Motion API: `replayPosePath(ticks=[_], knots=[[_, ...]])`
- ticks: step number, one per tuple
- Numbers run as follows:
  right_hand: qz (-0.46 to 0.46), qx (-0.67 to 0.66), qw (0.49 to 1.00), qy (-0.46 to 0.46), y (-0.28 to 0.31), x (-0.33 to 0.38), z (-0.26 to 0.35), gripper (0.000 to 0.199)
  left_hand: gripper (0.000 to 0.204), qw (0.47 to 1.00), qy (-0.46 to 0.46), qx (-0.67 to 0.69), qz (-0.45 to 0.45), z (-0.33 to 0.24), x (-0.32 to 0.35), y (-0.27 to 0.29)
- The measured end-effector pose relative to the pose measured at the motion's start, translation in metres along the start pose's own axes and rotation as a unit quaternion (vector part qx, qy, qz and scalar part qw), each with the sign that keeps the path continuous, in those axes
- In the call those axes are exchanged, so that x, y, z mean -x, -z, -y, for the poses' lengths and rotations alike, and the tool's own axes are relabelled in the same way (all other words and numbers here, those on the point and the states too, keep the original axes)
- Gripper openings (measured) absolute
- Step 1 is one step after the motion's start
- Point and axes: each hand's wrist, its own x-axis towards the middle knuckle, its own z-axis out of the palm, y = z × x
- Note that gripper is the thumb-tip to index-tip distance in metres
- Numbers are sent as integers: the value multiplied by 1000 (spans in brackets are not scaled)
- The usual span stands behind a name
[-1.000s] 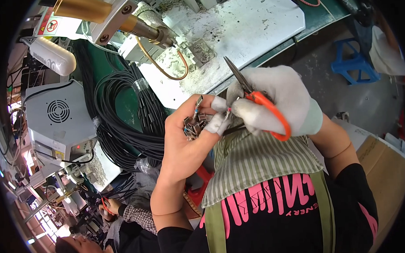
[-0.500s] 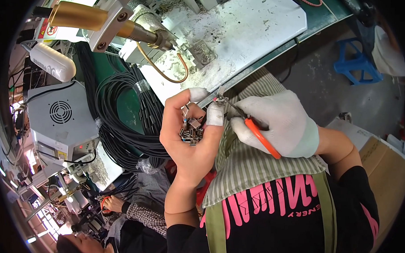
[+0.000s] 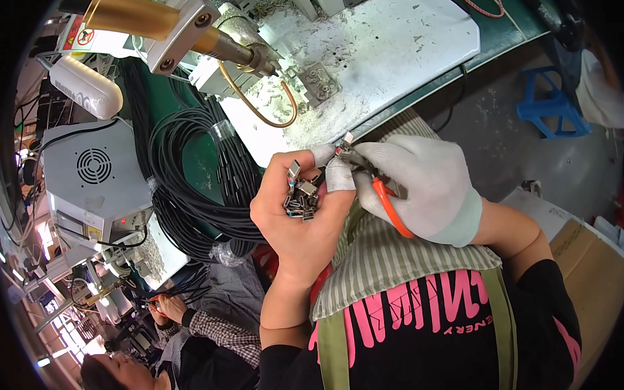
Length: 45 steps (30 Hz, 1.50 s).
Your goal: Assemble electrical wire harnesses using specialized crimping machinery and handheld pliers.
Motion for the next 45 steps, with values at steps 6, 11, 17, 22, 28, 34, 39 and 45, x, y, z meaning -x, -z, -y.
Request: replayPosePath(ticks=[6, 11, 17, 22, 28, 34, 39, 45], knots=[[68, 3, 997, -34, 2, -1, 2, 12, 26, 998, -44, 24, -34, 7, 3, -5], [160, -143, 971, -106, 9, -5, 2, 10, 25, 997, -57, 41, -6, 13, 7, 0], [319, -344, 806, -361, 26, -25, 10, 13, 21, 992, 68, 74, 75, -1, -4, 18], [312, -290, 857, -289, 20, -20, 2, 14, 15, 967, 178, 138, 116, -2, -12, 24], [102, -22, 995, 2, 0, -5, -9, 13, 14, 968, 174, 119, 134, 5, -13, 23], [259, -127, 953, -95, 8, -8, -16, 14, 14, 942, 244, 149, 176, 9, -23, 23], [192, -187, 955, -124, 5, -2, -23, 19, 13, 927, 300, 148, 173, 25, -28, 28], [245, -277, 861, -348, 11, -44, -39, 27, 17, 898, 328, 269, 122, 58, -65, 40]])
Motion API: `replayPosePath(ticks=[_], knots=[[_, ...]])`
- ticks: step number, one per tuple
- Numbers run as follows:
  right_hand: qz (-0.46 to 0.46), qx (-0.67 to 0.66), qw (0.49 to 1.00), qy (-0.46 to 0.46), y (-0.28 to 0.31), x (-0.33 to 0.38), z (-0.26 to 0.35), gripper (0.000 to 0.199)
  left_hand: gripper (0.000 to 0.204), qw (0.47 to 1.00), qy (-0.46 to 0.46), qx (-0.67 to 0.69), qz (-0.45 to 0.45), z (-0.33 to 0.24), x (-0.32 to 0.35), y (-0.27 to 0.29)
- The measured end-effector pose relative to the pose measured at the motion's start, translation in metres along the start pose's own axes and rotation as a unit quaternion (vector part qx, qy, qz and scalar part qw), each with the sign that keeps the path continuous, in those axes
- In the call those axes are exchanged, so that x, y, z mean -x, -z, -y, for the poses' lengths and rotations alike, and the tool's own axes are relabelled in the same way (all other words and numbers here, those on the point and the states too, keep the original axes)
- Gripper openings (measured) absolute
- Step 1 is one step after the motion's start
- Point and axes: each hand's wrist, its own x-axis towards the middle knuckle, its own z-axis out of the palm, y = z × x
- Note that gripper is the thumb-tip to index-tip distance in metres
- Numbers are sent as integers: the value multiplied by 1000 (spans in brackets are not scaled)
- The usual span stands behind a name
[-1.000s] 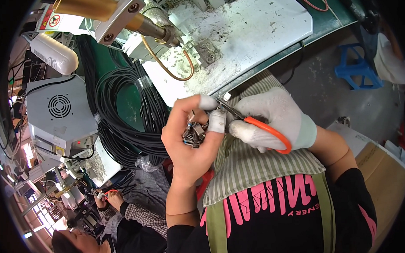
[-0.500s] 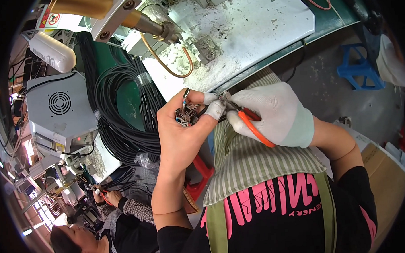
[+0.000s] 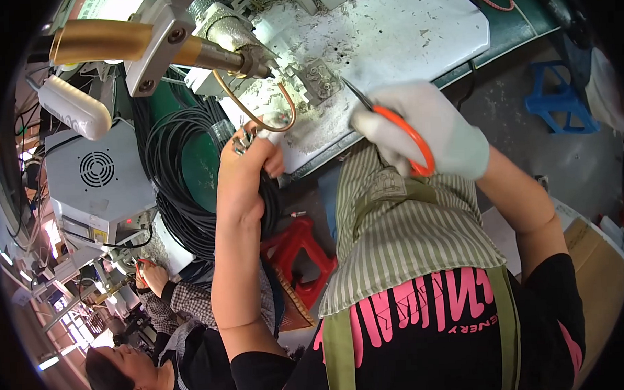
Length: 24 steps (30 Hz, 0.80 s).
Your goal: Assemble electrical wire harnesses using specialized crimping machinery and handheld pliers.
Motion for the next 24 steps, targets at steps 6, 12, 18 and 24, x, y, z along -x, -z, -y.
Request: replayPosePath(ticks=[6, 12, 18, 24], knots=[[26, -29, 996, 77, 4, -70, 6, 34, 12, 999, -20, -38, 27, -11, -29, -9], [89, -7, 994, 66, 11, -95, 12, 37, 12, 991, -29, -131, 17, -18, -45, 0], [79, 25, 995, 48, 10, -98, 18, 37, 25, 976, -76, -199, -33, -26, -45, -13], [87, -40, 994, 55, 8, -95, 17, 36, 31, 972, -102, -207, -39, -25, -45, -12]])
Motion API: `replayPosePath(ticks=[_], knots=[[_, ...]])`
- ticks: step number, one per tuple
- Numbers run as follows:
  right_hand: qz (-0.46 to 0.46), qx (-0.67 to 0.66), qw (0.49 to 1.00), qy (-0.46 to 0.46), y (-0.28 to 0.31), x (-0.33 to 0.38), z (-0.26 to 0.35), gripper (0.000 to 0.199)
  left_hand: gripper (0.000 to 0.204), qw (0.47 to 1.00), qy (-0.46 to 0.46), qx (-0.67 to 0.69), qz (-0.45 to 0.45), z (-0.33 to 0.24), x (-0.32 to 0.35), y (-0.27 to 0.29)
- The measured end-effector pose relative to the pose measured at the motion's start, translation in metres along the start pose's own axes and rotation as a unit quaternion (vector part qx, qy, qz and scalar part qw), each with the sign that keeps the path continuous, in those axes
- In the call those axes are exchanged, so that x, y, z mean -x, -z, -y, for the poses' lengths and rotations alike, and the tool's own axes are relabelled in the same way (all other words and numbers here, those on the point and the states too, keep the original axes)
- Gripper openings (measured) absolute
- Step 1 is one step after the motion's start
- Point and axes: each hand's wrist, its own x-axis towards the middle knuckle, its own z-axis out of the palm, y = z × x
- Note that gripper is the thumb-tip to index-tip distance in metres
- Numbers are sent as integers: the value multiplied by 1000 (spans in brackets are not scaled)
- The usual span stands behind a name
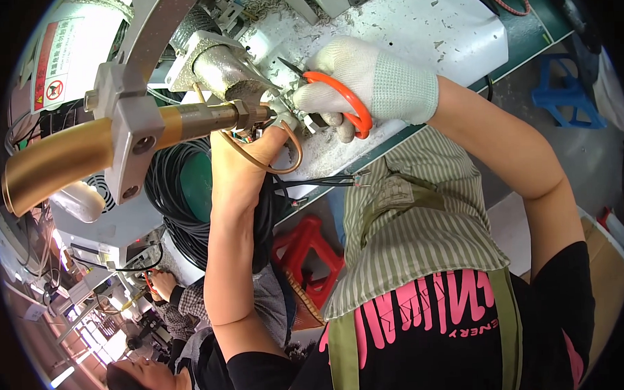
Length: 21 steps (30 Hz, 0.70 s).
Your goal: Assemble electrical wire harnesses using specialized crimping machinery and handheld pliers.
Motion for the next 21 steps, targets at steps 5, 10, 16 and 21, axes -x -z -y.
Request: replayPosePath(ticks=[5, 10, 16, 21], knots=[[-5, -14, 1000, -3, 0, -1, -3, 36, 27, 1000, 15, -23, -6, -5, 4, -1], [1, 25, 999, 19, 1, -4, -5, 38, 23, 999, -18, -45, 0, 1, 4, 1], [6, 45, 999, 7, 2, -5, -3, 38, 21, 999, -8, -30, -9, 0, 4, -1], [7, 16, 1000, 17, 2, -3, -9, 38, 21, 999, -32, -32, -20, 6, 3, -1]])
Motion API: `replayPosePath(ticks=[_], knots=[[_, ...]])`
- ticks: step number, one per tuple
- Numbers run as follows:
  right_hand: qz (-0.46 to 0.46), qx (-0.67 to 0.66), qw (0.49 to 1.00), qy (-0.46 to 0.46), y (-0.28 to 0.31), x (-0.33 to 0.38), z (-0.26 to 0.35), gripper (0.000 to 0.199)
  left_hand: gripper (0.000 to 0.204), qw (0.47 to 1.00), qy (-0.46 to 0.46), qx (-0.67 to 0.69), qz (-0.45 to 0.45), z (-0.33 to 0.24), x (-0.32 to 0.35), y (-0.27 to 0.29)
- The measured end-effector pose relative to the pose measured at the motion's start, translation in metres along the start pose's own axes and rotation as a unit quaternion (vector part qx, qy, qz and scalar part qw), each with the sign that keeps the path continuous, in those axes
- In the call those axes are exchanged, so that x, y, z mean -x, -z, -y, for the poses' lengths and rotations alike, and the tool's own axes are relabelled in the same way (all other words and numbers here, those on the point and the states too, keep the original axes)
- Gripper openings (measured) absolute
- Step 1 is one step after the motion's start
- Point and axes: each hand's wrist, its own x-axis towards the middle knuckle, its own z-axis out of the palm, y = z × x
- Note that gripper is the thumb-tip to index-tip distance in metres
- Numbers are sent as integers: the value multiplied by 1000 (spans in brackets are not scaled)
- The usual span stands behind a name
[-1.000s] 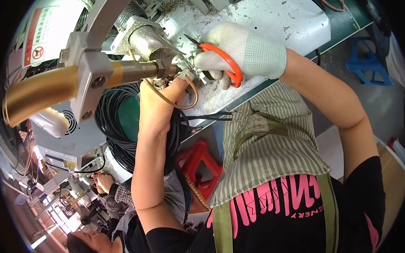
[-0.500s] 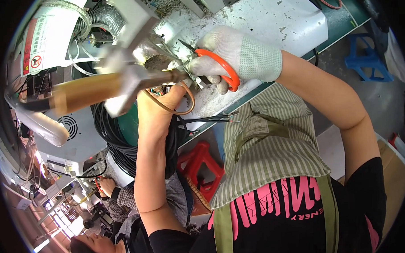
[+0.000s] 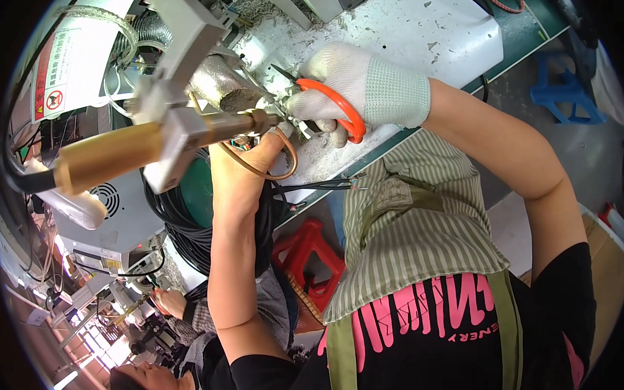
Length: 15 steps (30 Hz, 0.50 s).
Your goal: Assemble electrical wire harnesses using specialized crimping machinery and handheld pliers.
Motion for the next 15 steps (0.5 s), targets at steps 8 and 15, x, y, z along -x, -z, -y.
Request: replayPosePath(ticks=[8, 15], knots=[[-24, 9, 999, 21, -16, 31, 3, 30, 19, 967, 159, 184, 72, -2, 34, 1], [6, -63, 996, -61, -47, 96, 17, 21, 17, 944, 151, 259, 134, -23, 109, -1]])
